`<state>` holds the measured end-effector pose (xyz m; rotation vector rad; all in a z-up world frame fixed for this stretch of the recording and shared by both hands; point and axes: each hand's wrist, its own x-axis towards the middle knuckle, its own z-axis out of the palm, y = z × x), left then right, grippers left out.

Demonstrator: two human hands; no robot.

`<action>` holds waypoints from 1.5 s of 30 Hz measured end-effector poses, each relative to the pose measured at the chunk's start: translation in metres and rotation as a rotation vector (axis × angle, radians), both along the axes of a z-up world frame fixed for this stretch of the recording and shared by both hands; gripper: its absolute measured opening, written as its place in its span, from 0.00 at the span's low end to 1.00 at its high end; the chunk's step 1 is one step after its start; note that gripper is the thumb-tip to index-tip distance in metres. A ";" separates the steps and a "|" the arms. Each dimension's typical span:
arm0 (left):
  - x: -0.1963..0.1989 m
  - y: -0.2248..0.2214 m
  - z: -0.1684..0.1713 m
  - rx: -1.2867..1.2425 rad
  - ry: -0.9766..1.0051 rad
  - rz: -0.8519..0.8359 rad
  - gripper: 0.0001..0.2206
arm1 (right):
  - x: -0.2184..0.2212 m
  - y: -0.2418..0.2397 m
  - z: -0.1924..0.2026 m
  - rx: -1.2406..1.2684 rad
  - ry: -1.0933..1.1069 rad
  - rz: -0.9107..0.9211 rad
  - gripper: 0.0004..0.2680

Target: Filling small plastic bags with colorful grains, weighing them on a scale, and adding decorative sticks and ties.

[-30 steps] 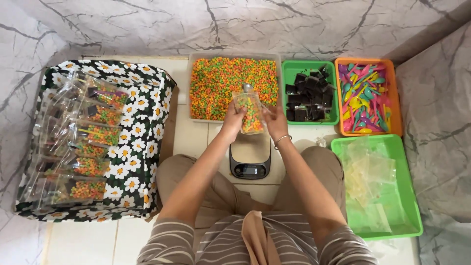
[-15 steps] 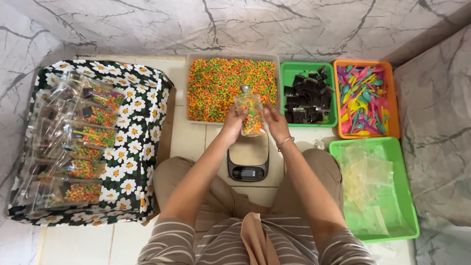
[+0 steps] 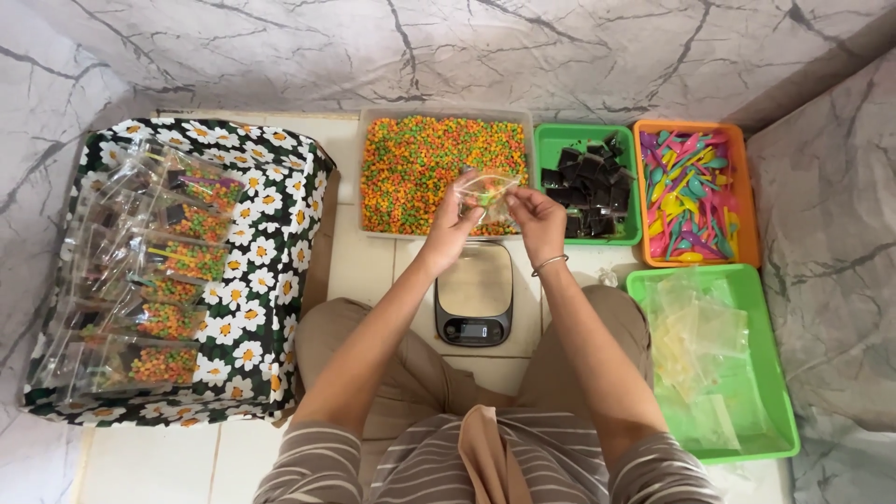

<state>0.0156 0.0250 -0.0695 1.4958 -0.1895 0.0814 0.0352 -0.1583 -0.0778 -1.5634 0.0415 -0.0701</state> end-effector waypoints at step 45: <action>-0.138 0.134 -0.056 -0.350 0.325 0.625 0.10 | -0.102 -0.074 -0.124 -0.623 0.029 -0.431 0.04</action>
